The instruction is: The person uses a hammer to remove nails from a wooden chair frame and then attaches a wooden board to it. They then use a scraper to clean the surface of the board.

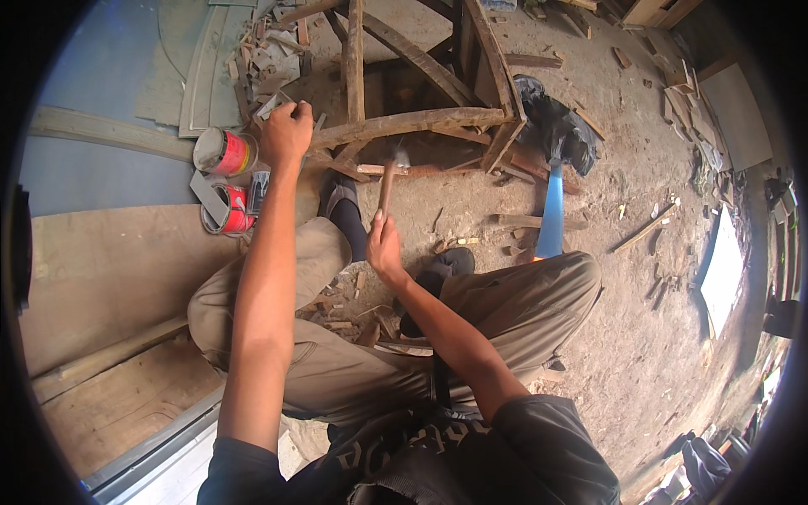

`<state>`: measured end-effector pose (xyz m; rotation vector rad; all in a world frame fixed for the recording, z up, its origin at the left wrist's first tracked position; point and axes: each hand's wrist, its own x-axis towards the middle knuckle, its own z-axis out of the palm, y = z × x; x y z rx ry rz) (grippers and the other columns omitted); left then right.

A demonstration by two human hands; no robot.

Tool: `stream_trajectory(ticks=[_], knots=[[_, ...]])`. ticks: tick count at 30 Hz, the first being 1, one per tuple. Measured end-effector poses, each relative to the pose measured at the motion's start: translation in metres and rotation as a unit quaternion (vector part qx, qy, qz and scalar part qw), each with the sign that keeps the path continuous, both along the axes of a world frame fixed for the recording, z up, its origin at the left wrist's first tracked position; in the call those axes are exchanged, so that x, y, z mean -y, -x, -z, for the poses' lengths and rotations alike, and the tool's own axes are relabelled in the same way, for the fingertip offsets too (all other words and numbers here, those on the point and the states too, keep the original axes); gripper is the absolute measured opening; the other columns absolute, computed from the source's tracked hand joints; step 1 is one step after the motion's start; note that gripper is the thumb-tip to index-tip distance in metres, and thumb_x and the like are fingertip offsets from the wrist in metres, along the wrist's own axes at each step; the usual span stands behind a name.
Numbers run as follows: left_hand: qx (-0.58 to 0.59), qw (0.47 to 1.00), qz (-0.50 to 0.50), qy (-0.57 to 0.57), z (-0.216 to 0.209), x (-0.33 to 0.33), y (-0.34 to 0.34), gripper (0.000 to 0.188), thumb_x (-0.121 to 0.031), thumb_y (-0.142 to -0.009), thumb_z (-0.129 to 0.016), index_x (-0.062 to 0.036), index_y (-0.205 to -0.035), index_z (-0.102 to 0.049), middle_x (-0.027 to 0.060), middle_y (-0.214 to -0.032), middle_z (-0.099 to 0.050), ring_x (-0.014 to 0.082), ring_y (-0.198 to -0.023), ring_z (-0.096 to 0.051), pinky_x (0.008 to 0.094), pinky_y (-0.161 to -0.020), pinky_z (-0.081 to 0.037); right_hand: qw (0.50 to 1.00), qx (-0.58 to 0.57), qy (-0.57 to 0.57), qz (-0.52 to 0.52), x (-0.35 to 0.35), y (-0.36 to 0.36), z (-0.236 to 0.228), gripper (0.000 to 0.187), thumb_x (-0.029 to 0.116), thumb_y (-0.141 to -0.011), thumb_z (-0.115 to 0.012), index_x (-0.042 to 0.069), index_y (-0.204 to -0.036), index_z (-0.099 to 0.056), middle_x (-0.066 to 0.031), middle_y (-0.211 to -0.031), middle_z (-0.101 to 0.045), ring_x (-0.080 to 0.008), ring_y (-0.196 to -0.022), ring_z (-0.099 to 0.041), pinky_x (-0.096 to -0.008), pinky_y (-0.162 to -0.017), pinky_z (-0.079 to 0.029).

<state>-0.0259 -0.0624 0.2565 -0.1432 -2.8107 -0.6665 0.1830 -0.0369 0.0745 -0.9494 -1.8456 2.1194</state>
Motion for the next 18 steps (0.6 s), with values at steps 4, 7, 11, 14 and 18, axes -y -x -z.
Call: stream_trajectory(ticks=[4,7,11,14,18], knots=[[-0.019,1.0,0.003,-0.002,0.004,0.003,0.001,0.032,-0.035,-0.083,-0.054,-0.0064,-0.074,-0.066,0.0185,-0.075,-0.066,0.0407,-0.075,-0.063,0.0476,-0.067,-0.051,0.984,0.132,-0.025,-0.121,0.011,-0.044,0.012,0.06,0.052,-0.099,-0.029,-0.003,-0.089,-0.052,-0.0166,-0.064,-0.054,-0.0285,-0.062,-0.057,-0.0422,-0.059,-0.043],[-0.039,0.999,0.013,0.004,0.008,0.007,0.004,0.032,-0.034,-0.083,-0.054,-0.0059,-0.073,-0.066,0.0183,-0.074,-0.066,0.0409,-0.074,-0.063,0.0477,-0.066,-0.05,0.986,0.141,0.0,-0.089,0.014,-0.056,0.004,0.06,0.054,-0.099,-0.029,-0.001,-0.085,-0.051,-0.0116,-0.063,-0.052,-0.022,-0.059,-0.053,-0.0382,-0.057,-0.042],[0.02,1.0,0.008,0.002,0.003,0.003,0.003,0.036,-0.041,-0.082,-0.053,-0.0083,-0.083,-0.068,0.0185,-0.085,-0.067,0.0425,-0.082,-0.062,0.0493,-0.068,-0.049,0.996,-0.012,0.091,0.021,0.0,-0.023,0.01,0.043,0.05,-0.099,-0.036,0.011,-0.084,-0.042,0.0045,-0.058,-0.036,-0.0063,-0.041,-0.032,-0.0245,-0.035,-0.028],[0.016,1.0,-0.002,0.002,0.002,0.007,0.002,0.035,-0.041,-0.082,-0.053,-0.0085,-0.083,-0.068,0.0185,-0.085,-0.067,0.0428,-0.082,-0.062,0.0491,-0.068,-0.049,0.992,-0.047,0.115,0.037,-0.006,-0.002,-0.016,0.042,0.05,-0.099,-0.037,0.011,-0.084,-0.043,0.004,-0.058,-0.036,-0.0066,-0.041,-0.032,-0.0251,-0.036,-0.029],[-0.024,1.0,0.016,-0.007,0.003,-0.005,0.003,0.032,-0.036,-0.082,-0.055,-0.0069,-0.075,-0.066,0.0181,-0.077,-0.066,0.0419,-0.076,-0.063,0.0486,-0.066,-0.05,0.997,-0.027,-0.064,-0.019,-0.001,0.007,0.044,0.044,0.05,-0.099,-0.036,0.008,-0.086,-0.045,0.0011,-0.059,-0.041,-0.0105,-0.042,-0.037,-0.0301,-0.038,-0.034]])
